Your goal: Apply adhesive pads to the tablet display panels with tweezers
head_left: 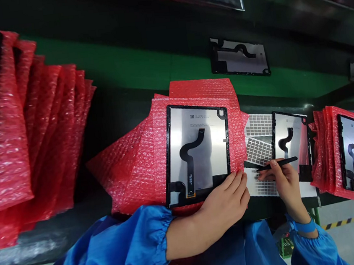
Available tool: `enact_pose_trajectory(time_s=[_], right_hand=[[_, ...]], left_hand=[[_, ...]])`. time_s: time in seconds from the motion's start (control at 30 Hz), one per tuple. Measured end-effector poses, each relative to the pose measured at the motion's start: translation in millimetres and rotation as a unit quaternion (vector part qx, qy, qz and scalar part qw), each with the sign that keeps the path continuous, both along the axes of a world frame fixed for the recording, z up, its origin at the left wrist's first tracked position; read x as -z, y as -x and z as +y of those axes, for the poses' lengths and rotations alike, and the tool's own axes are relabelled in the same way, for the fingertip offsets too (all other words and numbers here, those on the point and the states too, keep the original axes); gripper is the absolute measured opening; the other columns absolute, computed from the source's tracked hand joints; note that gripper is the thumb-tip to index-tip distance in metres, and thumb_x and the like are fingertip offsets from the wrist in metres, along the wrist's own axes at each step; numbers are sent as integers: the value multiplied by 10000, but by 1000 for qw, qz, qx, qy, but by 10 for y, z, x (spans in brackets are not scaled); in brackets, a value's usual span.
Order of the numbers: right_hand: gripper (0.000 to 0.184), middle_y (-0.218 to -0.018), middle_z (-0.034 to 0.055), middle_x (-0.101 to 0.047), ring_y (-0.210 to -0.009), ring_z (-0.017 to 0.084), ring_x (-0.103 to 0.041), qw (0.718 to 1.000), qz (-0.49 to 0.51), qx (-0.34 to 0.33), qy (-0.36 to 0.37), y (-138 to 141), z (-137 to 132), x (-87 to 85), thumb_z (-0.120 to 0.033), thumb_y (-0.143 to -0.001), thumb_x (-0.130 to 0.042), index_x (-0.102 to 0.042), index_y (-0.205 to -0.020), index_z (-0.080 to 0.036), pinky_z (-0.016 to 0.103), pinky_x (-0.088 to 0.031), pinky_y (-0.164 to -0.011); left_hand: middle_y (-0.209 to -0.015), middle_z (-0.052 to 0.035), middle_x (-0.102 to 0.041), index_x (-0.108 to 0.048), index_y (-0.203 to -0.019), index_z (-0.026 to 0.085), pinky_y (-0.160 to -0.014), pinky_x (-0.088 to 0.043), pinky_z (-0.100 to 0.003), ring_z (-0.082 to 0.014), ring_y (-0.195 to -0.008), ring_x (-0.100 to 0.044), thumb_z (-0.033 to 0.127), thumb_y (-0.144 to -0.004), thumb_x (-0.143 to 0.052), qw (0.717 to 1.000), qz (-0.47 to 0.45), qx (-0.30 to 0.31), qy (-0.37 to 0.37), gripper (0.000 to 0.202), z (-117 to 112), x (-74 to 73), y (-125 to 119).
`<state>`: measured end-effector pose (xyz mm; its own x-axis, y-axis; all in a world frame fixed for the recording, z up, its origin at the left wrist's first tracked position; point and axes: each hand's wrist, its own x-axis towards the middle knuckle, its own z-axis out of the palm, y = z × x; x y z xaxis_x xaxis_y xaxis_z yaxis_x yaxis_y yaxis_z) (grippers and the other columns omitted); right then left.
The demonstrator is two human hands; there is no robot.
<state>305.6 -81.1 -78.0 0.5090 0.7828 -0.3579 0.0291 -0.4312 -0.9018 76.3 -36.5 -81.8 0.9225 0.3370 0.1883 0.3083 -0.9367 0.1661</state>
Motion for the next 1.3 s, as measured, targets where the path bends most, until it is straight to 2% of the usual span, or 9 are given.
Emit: enact_pose_trajectory(time_s=[0.17,0.27,0.33,0.47,0.57,0.67,0.87,1.07,1.3], right_hand=[[407,-698,59,-794,-527,222,-757,999,22,21,-22,3,23,-40,-576,-894,-804,-691,-934,-187,332,-648,-562],[362,-706,57,-799,-517,207,-755,997,29,20,-65,129,175,-111,-521,-911,-810,-689,-936,-180,309,-639,-555],[343,-680,48,-792,-505,213,-755,995,42,4,-96,315,371,-192,-504,-918,-808,-684,-923,-184,311,-640,-542],[329,-663,45,-791,-509,218,-766,987,71,-72,-124,898,894,-407,-497,-935,-789,-665,-874,-197,307,-653,-532],[361,-661,43,-791,-494,211,-762,979,84,-128,-132,1332,1262,-513,-528,-912,-798,-654,-844,-204,285,-643,-493],[398,-674,43,-794,-518,217,-773,976,84,-162,-115,1587,1527,-496,-574,-891,-796,-643,-838,-211,291,-650,-492],[436,-720,73,-809,-591,229,-800,981,37,-173,-84,1633,1719,-336,-622,-910,-750,-684,-883,-192,312,-677,-558],[427,-729,70,-812,-611,233,-806,981,14,-178,-78,1617,1686,-279,-618,-926,-739,-690,-911,-194,317,-680,-559],[426,-736,70,-813,-609,236,-805,981,-4,-179,-80,1649,1682,-299,-614,-931,-739,-709,-919,-190,311,-671,-546]], left_hand=[[-1450,-170,-668,-657,-1379,69,-1200,-397,-456,-325,-1350,-621,365,-1029,-586,999,-20,43,27,464,139,-421,225],[-1044,-109,-785,-734,-1175,110,-989,-536,-439,-268,-933,-741,460,-1021,-612,998,16,14,56,401,271,-687,442],[-864,-99,-778,-740,-1132,96,-926,-554,-447,-254,-742,-725,535,-971,-675,996,66,-41,54,472,371,-751,565],[-796,-149,-795,-583,-1438,-28,-1098,-470,-525,-292,-715,-760,626,-919,-710,980,138,-145,16,844,583,-646,708],[-834,-172,-809,-535,-1481,-47,-1137,-436,-539,-305,-728,-774,625,-885,-751,974,159,-154,43,924,695,-548,735],[-826,-172,-810,-564,-1452,-32,-1137,-435,-552,-314,-725,-777,617,-871,-767,973,170,-139,72,894,758,-531,734],[-900,-160,-818,-620,-1397,56,-1119,-446,-553,-298,-739,-770,583,-856,-785,978,126,-149,80,774,862,-566,760],[-693,-78,-772,-694,-1288,32,-1134,-447,-543,-253,-581,-705,644,-800,-822,982,78,-138,103,793,922,-512,804],[-653,-50,-749,-723,-1194,47,-1068,-505,-503,-236,-541,-665,628,-770,-859,983,77,-130,104,732,985,-591,819]])
